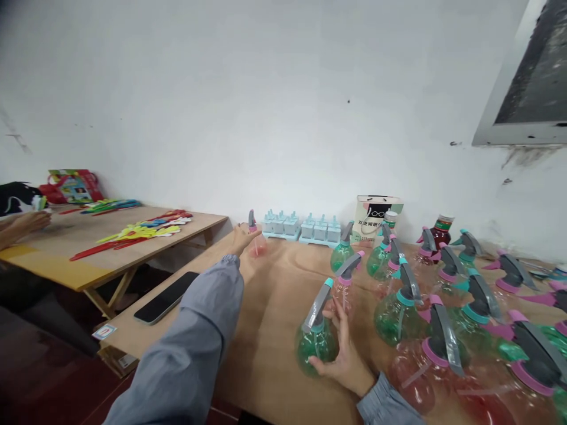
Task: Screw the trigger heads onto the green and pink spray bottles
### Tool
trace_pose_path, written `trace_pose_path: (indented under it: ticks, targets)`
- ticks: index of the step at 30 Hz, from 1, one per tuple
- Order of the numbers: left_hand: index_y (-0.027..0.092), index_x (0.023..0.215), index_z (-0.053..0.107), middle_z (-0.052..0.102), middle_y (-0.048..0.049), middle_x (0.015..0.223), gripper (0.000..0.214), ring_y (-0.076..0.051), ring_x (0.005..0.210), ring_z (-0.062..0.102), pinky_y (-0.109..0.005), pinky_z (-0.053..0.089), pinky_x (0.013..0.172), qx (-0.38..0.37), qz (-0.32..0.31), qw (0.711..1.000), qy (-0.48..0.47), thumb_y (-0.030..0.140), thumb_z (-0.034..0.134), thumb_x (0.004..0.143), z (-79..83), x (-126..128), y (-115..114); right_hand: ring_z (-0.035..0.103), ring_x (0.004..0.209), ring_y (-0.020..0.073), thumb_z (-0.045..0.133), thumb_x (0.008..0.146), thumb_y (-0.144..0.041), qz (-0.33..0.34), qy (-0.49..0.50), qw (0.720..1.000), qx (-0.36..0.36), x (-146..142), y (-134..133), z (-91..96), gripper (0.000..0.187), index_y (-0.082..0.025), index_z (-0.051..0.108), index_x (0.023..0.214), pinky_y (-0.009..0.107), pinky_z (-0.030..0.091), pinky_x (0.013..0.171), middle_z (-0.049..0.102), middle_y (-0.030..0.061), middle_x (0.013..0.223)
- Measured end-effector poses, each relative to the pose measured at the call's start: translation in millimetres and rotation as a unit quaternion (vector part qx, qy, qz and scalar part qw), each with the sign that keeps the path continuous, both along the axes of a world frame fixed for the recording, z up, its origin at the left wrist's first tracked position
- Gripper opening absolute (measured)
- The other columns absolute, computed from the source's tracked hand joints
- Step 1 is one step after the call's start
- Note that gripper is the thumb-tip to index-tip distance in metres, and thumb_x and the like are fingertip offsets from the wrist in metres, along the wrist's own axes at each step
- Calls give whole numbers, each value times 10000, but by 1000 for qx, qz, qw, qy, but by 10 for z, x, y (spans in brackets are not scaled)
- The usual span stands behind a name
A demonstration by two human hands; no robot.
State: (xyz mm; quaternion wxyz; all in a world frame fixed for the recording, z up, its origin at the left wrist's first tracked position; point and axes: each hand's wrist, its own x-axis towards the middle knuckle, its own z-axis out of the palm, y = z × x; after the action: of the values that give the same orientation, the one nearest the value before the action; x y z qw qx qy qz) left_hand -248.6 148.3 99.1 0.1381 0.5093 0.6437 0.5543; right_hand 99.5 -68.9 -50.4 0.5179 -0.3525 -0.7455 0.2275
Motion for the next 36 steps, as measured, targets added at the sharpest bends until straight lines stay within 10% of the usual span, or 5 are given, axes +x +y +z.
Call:
trace_pose_path:
  ticks: [6, 11, 19, 24, 36]
  targets:
    - [184, 1295, 426, 664, -135, 1193, 533, -303, 1240, 562, -457, 371, 1045, -12, -6, 1000, -14, 246, 651, 817, -93, 196, 56, 537, 1306, 361, 742, 749, -535, 5, 6, 1000, -11, -7, -6, -3, 1102, -235, 40, 1544, 589, 409, 1091, 526, 198, 1332]
    - [182, 1288, 506, 677, -29, 906, 645, -264, 969, 653, -417, 442, 959, 12, -86, 996, -34, 158, 699, 673, -214, 344, -435, 505, 1339, 371, 729, 766, -540, 1, 1, 1000, -1, -25, -1, -21, 1091, -244, 20, 1540, 585, 411, 1093, 468, 216, 1396]
    - [229, 967, 666, 705, -47, 994, 257, -240, 1067, 649, -358, 475, 970, 123, -209, 959, -146, 351, 660, 741, -358, 580, -1104, 497, 1344, 335, 731, 784, -492, 13, 0, 1000, -3, -7, -14, 40, 1072, -214, 27, 1543, 521, 388, 1129, 500, 186, 1358]
    - [194, 723, 624, 675, -24, 712, 278, -239, 908, 716, -335, 536, 828, 151, -270, 875, -372, 456, 715, 697, -321, 690, -1228, 522, 1317, 328, 719, 790, -439, 25, 1, 1000, 0, -6, 3, 103, 1031, -236, 37, 1536, 531, 372, 1136, 499, 167, 1341]
    - [195, 629, 585, 628, -6, 621, 292, -210, 772, 703, -374, 543, 869, 130, -329, 858, -373, 454, 706, 687, -291, 698, -1404, 491, 1341, 351, 732, 774, -468, 0, -16, 1000, -3, 16, 45, 102, 1048, -255, 31, 1523, 572, 359, 1121, 449, 187, 1376]
